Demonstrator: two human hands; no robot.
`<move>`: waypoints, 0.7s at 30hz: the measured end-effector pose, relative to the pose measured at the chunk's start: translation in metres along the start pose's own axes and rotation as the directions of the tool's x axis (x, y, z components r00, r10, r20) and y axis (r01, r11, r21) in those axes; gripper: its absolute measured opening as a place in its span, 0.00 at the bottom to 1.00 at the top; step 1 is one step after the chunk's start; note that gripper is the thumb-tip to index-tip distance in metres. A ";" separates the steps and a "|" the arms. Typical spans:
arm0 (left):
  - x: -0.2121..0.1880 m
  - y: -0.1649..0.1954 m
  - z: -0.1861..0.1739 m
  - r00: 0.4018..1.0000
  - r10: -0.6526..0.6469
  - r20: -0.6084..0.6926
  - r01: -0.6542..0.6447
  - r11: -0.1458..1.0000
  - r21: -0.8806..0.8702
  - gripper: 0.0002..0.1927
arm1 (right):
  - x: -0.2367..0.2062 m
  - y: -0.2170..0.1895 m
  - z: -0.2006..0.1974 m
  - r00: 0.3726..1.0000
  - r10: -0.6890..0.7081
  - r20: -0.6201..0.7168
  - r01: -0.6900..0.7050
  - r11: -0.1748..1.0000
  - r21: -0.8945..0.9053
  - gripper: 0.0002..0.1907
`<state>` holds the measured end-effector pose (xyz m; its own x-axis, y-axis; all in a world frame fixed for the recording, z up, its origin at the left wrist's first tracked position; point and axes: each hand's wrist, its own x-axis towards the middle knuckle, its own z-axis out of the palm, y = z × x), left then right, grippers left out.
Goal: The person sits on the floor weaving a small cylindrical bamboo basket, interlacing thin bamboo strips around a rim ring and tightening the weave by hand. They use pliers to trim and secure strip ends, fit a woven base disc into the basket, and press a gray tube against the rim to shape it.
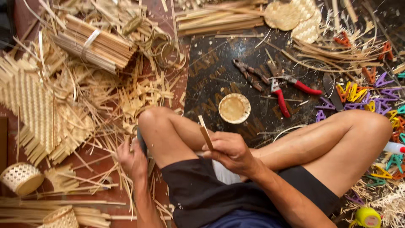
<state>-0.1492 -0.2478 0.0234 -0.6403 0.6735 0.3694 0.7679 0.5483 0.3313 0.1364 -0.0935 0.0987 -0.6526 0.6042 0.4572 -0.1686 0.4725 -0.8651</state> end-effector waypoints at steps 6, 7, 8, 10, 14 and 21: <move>-0.025 0.137 -0.074 0.932 0.180 0.316 0.263 0.268 -0.927 0.11 | 0.000 0.008 0.027 0.986 0.008 0.164 -0.004 1.000 -0.026 0.09; -0.024 0.148 -0.073 0.923 0.191 0.333 0.298 0.193 -0.935 0.10 | 0.002 0.011 0.021 0.980 -0.008 0.198 0.015 0.999 -0.032 0.10; -0.020 0.155 -0.069 0.916 0.206 0.344 0.326 0.116 -0.938 0.09 | 0.006 0.015 0.013 0.972 -0.028 0.231 0.038 0.998 -0.040 0.11; -0.015 0.160 -0.058 0.901 0.221 0.374 0.383 0.005 -0.924 0.09 | 0.014 0.030 -0.026 0.984 -0.160 0.075 0.172 0.964 -0.205 0.11; -0.017 0.163 -0.040 0.844 0.234 0.483 0.502 -0.030 -0.864 0.09 | 0.035 0.102 -0.123 0.923 0.343 -0.177 -0.361 0.608 -0.707 0.16; -0.022 0.175 -0.019 0.837 0.267 0.477 0.439 0.192 -0.878 0.11 | 0.041 0.193 -0.132 0.840 0.535 -0.092 -0.207 0.160 -0.965 0.24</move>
<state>-0.0008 -0.1758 0.0901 -0.3210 0.9469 -0.0161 -0.1511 -0.0344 0.9879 0.1746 0.1072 -0.0221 -0.5706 0.8190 -0.0602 0.8212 0.5696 -0.0342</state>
